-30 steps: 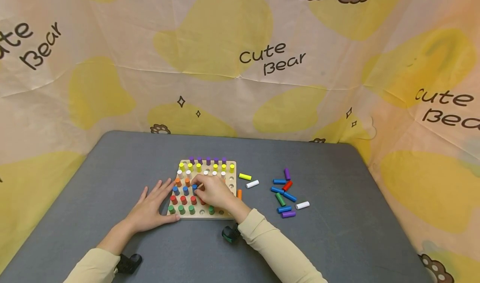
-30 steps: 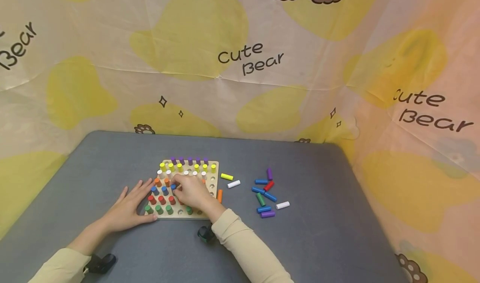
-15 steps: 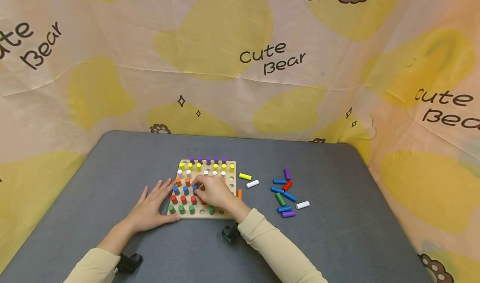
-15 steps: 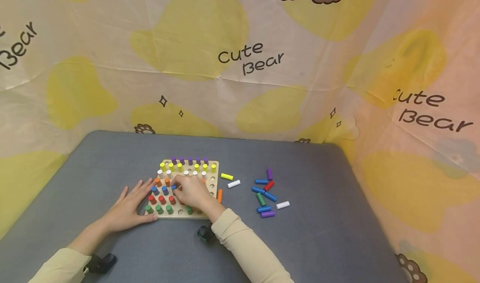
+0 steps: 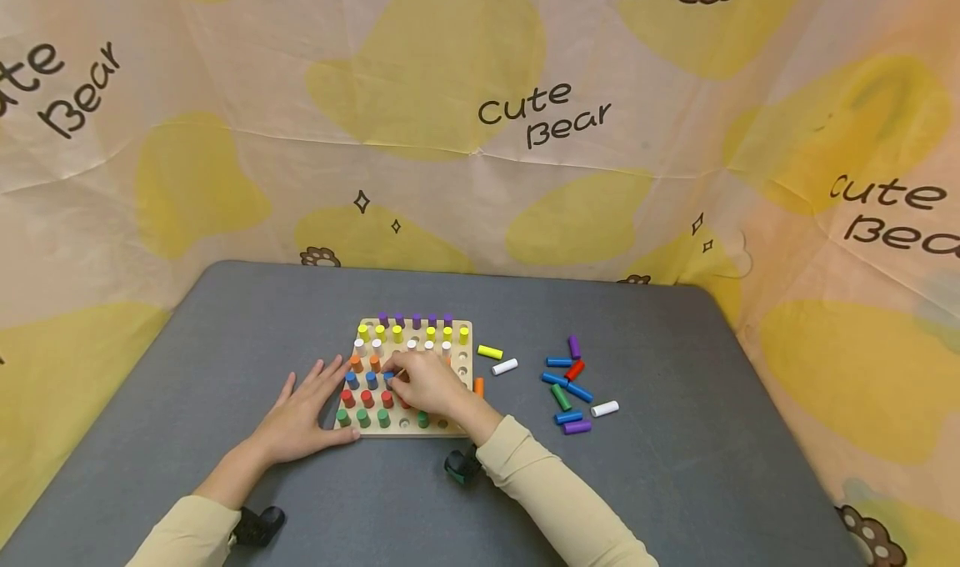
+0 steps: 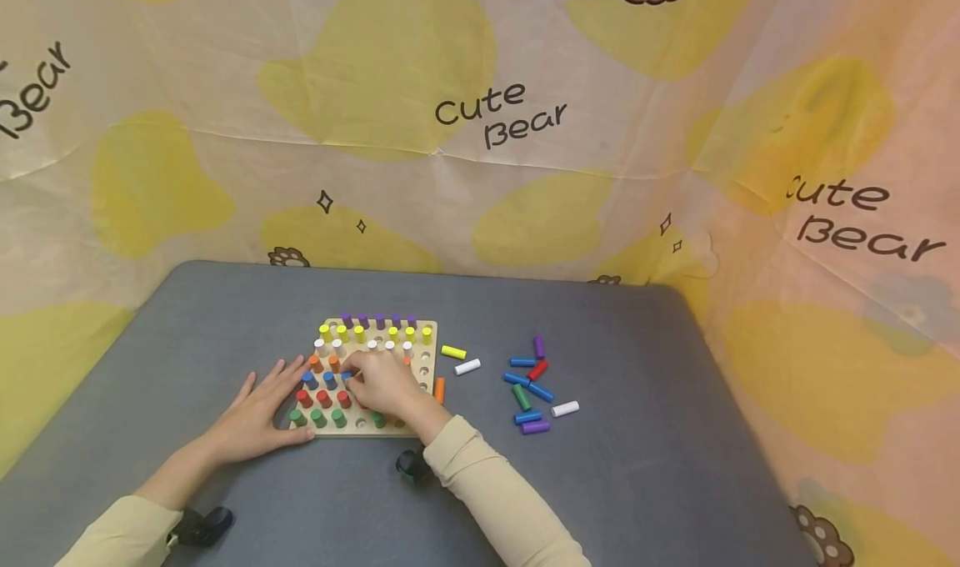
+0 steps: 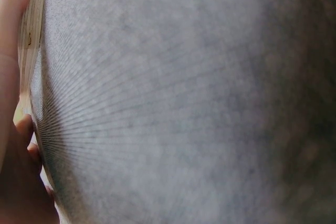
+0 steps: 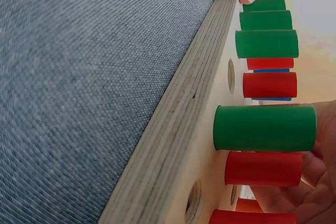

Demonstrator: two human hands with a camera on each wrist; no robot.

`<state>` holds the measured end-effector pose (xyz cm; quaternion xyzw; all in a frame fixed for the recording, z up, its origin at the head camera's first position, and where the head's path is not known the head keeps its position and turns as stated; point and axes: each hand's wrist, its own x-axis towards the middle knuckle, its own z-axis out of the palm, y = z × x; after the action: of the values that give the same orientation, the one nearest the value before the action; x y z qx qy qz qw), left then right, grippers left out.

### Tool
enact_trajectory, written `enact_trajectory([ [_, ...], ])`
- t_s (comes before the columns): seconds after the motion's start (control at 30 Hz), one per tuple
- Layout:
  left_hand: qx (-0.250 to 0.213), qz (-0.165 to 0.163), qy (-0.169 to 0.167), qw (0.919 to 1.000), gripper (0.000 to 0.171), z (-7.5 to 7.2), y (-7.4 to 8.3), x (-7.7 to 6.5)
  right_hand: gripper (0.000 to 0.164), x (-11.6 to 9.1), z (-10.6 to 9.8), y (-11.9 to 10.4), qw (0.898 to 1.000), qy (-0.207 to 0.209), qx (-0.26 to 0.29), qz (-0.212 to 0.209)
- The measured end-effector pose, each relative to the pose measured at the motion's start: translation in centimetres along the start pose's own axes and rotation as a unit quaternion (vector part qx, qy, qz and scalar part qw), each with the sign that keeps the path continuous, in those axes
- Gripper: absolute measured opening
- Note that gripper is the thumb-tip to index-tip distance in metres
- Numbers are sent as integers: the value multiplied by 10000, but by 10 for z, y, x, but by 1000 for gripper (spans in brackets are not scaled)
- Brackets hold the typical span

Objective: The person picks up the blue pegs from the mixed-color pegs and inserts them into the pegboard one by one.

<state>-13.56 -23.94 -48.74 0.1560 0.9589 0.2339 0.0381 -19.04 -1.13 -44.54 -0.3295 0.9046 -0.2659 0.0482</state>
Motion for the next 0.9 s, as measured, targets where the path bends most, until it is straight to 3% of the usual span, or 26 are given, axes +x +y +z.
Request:
enact_trajectory([
  [0.43,-52,-4,-33,10000,102,-1,1,-1,22,-4,-4,0,9998,19,65,-196],
  [0.9,-49,-15,-29,10000,103,-1,1,-1,17,-21,-21,2,9964,495,-88,-688],
])
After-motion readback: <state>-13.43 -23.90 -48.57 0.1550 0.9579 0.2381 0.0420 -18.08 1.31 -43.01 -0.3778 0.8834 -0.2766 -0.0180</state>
